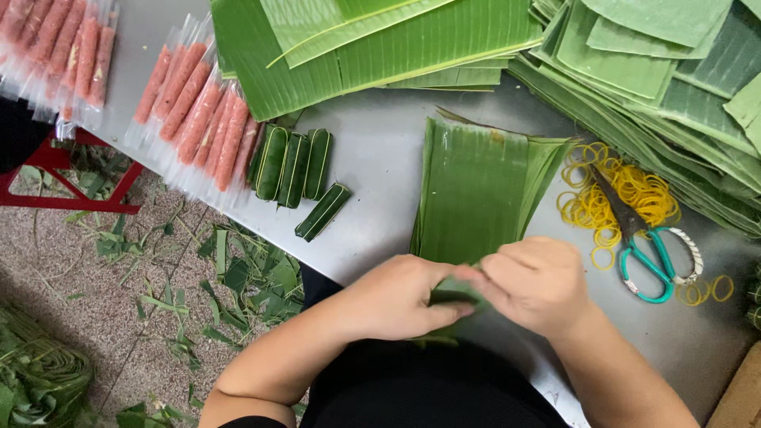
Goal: The person folds banana leaves into rectangular packets, places a preformed meat roll inside each, folds the leaf ends to seal, and secures the packet with a rubber band. The finished packets are placed on the table beside the work area.
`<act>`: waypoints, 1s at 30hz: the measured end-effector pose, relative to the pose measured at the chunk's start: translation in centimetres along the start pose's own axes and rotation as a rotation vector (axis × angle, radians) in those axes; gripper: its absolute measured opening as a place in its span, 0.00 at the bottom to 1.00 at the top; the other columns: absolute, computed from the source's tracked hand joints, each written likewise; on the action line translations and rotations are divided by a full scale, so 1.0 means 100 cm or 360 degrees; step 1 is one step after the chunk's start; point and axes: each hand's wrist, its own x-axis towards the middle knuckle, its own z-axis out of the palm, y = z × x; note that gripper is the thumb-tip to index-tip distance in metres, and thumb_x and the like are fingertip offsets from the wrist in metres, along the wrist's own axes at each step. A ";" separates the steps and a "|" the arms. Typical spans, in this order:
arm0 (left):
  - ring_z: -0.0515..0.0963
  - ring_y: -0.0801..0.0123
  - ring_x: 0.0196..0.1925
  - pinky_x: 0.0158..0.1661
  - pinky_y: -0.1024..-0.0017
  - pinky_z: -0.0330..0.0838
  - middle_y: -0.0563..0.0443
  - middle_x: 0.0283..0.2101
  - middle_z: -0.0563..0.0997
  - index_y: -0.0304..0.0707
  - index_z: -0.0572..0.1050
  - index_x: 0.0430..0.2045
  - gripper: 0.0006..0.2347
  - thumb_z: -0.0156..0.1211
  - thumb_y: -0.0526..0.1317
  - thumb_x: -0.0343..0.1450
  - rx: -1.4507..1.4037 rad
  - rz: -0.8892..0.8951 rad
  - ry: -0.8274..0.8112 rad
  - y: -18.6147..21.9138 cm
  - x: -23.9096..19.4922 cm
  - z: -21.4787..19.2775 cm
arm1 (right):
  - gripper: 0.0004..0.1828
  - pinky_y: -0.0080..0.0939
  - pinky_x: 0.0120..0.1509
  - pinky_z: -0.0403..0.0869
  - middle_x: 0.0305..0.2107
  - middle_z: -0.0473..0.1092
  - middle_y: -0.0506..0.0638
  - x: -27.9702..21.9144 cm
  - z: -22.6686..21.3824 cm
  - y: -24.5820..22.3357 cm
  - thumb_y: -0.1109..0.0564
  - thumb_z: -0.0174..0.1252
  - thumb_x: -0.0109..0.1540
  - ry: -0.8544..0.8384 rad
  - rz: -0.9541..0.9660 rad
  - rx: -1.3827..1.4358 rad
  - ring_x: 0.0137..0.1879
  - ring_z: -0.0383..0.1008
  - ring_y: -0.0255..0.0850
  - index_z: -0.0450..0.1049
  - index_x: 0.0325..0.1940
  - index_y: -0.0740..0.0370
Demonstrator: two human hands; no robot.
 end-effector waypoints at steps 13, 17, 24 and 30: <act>0.81 0.54 0.45 0.46 0.57 0.74 0.52 0.43 0.85 0.46 0.82 0.39 0.04 0.68 0.38 0.73 0.1289 -0.0147 0.2099 -0.050 -0.039 -0.090 | 0.19 0.46 0.59 0.75 0.46 0.76 0.54 0.012 -0.006 -0.020 0.67 0.64 0.57 0.0590 -0.0014 -0.0178 0.55 0.76 0.51 0.77 0.52 0.60; 0.79 0.50 0.41 0.39 0.56 0.73 0.44 0.41 0.81 0.42 0.82 0.43 0.09 0.69 0.42 0.73 0.1515 -0.0617 0.2171 -0.098 -0.046 -0.125 | 0.22 0.45 0.56 0.76 0.47 0.78 0.49 0.016 0.021 -0.012 0.63 0.66 0.52 -0.0073 -0.0049 -0.0344 0.56 0.75 0.48 0.81 0.50 0.56; 0.80 0.50 0.43 0.41 0.55 0.74 0.46 0.40 0.82 0.39 0.78 0.38 0.09 0.69 0.41 0.69 0.1457 -0.0742 0.2119 -0.094 -0.046 -0.132 | 0.20 0.44 0.59 0.76 0.49 0.77 0.48 0.004 0.038 -0.010 0.59 0.65 0.55 -0.0110 0.0031 -0.0198 0.58 0.76 0.46 0.80 0.52 0.56; 0.79 0.72 0.32 0.33 0.74 0.76 0.53 0.38 0.79 0.40 0.72 0.59 0.24 0.67 0.27 0.67 -0.0336 0.0017 0.1787 -0.040 -0.059 -0.090 | 0.27 0.46 0.58 0.75 0.50 0.76 0.52 0.008 0.029 -0.004 0.45 0.68 0.56 -0.0209 0.0183 0.0062 0.58 0.75 0.51 0.78 0.54 0.59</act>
